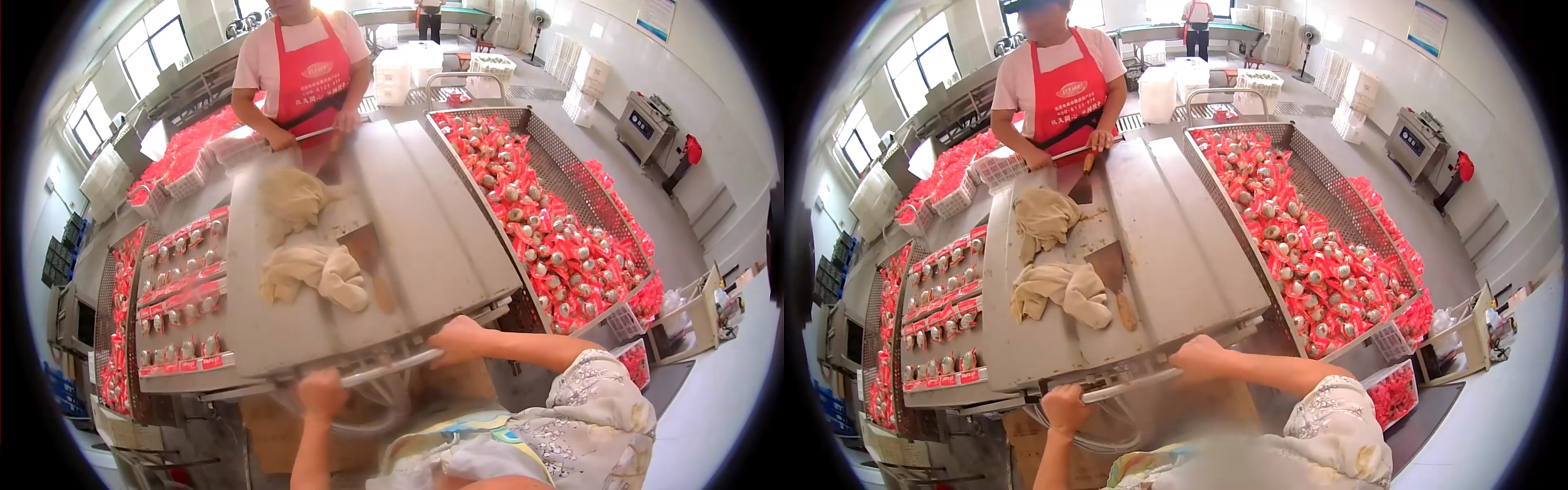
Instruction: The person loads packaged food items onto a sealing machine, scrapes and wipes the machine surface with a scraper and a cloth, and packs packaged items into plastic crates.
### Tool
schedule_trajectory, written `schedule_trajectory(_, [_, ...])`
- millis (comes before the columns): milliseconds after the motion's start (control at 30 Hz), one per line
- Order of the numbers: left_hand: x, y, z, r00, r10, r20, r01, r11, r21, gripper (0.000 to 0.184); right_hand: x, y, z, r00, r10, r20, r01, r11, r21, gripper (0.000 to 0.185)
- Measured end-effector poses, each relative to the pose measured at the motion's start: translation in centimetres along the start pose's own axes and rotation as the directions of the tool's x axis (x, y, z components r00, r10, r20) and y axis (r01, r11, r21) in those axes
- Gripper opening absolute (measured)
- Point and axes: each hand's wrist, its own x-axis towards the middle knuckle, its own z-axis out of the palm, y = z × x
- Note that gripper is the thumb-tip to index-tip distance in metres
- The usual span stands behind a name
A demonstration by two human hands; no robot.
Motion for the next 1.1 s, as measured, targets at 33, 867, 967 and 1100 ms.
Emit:
schedule_trajectory(33, [-0.1, 0.2, 0.3, 1.000, -0.007, -0.002, 0.007, 1.000, 0.004, 0.006, 0.2, 0.2, 0.4, 1.000, 0.004, -0.013, -0.004, 1.000, -0.001, 0.040])
schedule_trajectory(867, [-19.6, -33.0, -8.6, 0.815, -0.532, -0.230, 0.338, 0.759, -0.556, 0.054, 25.0, -36.0, -1.8, 0.956, -0.143, -0.257, 0.185, 0.971, 0.149, 0.053])
schedule_trajectory(967, [-22.8, -38.8, -9.9, 0.785, -0.567, -0.250, 0.425, 0.787, -0.448, 0.055, 31.6, -40.1, -0.4, 0.971, -0.228, -0.070, 0.235, 0.965, 0.116, 0.066])
schedule_trajectory(1100, [-25.1, -45.1, -11.1, 0.749, -0.609, -0.260, 0.509, 0.781, -0.362, 0.055, 38.5, -41.2, 3.2, 0.994, -0.078, -0.072, 0.084, 0.992, 0.093, 0.072])
